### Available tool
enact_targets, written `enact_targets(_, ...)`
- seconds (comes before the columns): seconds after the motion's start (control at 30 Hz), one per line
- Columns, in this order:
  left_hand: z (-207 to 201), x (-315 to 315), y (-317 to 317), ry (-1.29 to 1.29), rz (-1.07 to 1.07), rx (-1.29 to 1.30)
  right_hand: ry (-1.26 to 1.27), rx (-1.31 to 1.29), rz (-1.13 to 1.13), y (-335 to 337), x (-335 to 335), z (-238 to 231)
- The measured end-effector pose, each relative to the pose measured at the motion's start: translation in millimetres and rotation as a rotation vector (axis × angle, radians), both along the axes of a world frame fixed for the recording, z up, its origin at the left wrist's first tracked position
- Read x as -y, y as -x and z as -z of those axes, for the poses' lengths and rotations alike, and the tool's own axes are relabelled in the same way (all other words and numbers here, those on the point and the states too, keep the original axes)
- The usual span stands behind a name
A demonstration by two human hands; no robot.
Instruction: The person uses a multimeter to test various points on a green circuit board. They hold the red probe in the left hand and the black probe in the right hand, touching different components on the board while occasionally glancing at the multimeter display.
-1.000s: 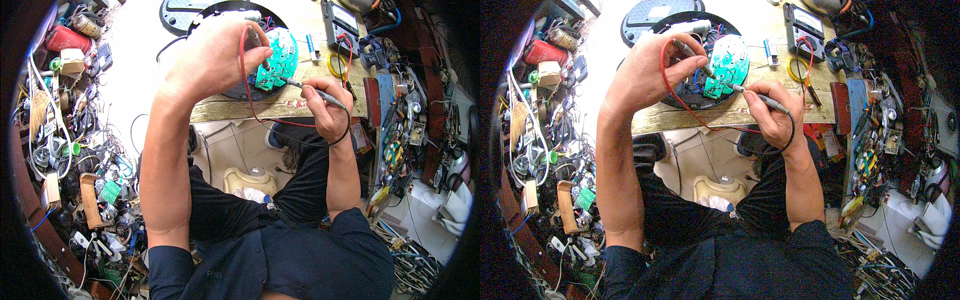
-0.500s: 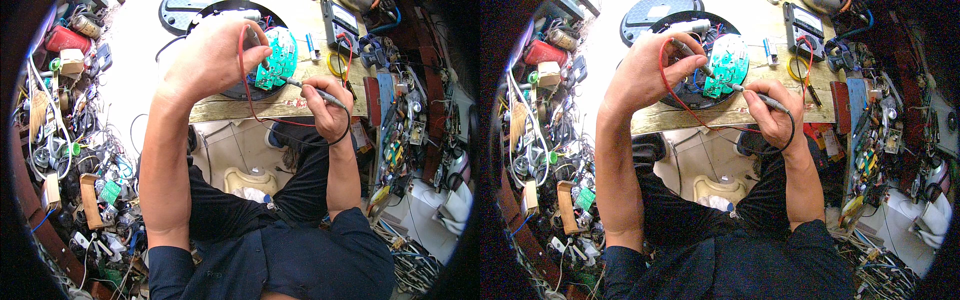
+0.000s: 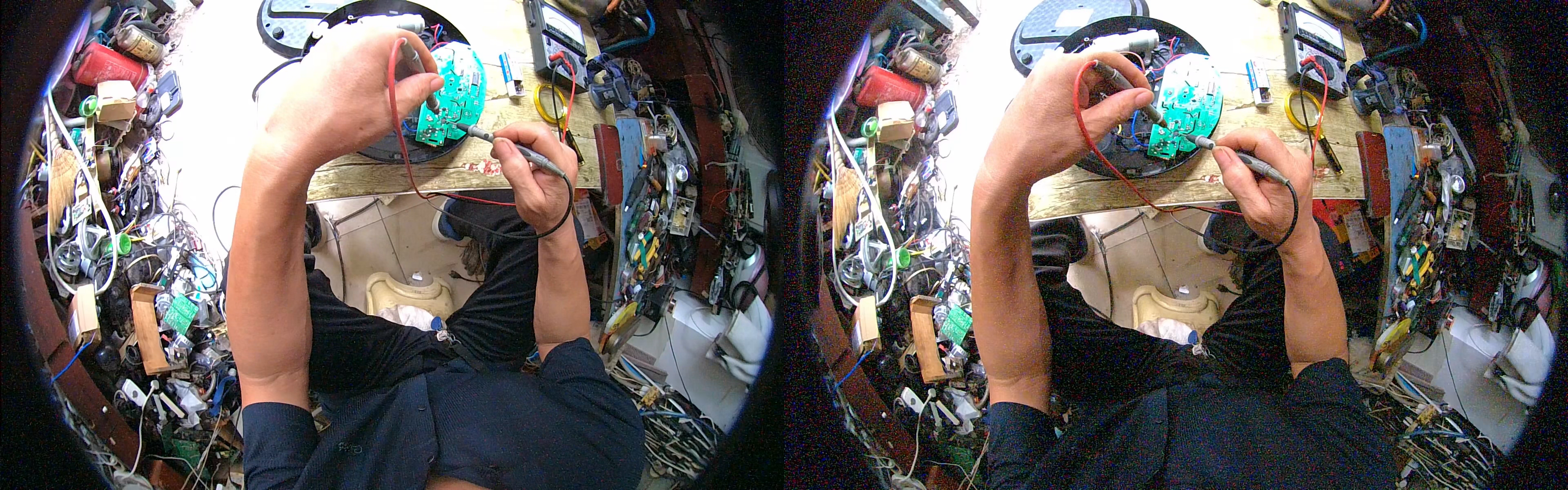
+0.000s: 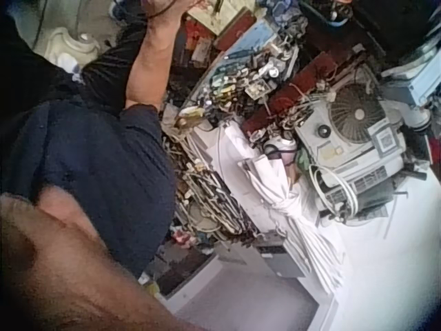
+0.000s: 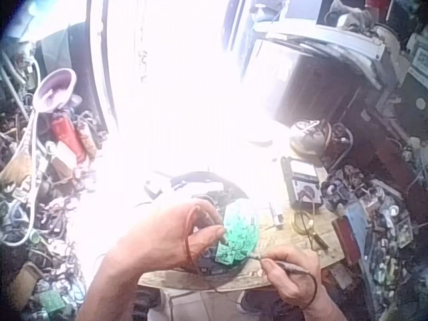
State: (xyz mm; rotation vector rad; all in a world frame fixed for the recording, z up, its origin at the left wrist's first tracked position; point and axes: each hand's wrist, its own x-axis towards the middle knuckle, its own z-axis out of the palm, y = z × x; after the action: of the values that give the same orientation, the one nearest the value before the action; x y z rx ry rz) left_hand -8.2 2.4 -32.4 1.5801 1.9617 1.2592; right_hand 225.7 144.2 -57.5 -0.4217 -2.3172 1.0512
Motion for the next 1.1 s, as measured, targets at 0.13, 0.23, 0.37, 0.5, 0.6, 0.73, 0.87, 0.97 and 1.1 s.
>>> enact_targets(0.13,2,-1,-1,0.001,-0.003,0.003,0.013,0.014,-0.004,-1,2,-3)
enact_targets(0.23,-3,0,-1,0.062,-0.003,0.037,-0.002,0.007,-0.019,1,2,-5)
enact_targets(0.37,-5,1,-5,0.063,-0.017,0.042,0.027,0.028,-0.021,0,2,-7)
enact_targets(0.5,-4,1,-3,0.071,-0.014,0.086,0.019,0.046,-0.042,-1,3,-9)
enact_targets(0.6,-6,0,-3,0.115,-0.004,0.133,0.005,0.02,-0.055,-4,2,-10)
enact_targets(0.73,-6,0,-4,0.049,0.002,0.137,-0.007,-0.164,-0.037,-13,-5,-13)
enact_targets(0.87,-13,-2,-4,0.159,0.005,0.128,-0.109,-0.387,0.128,-25,-37,-22)
enact_targets(0.97,-21,-1,-10,0.183,-0.052,0.173,-0.321,-0.404,0.364,-27,-71,-41)
enact_targets(1.1,-26,-3,-11,0.186,-0.065,0.165,-0.277,-0.291,0.561,-30,-124,-43)
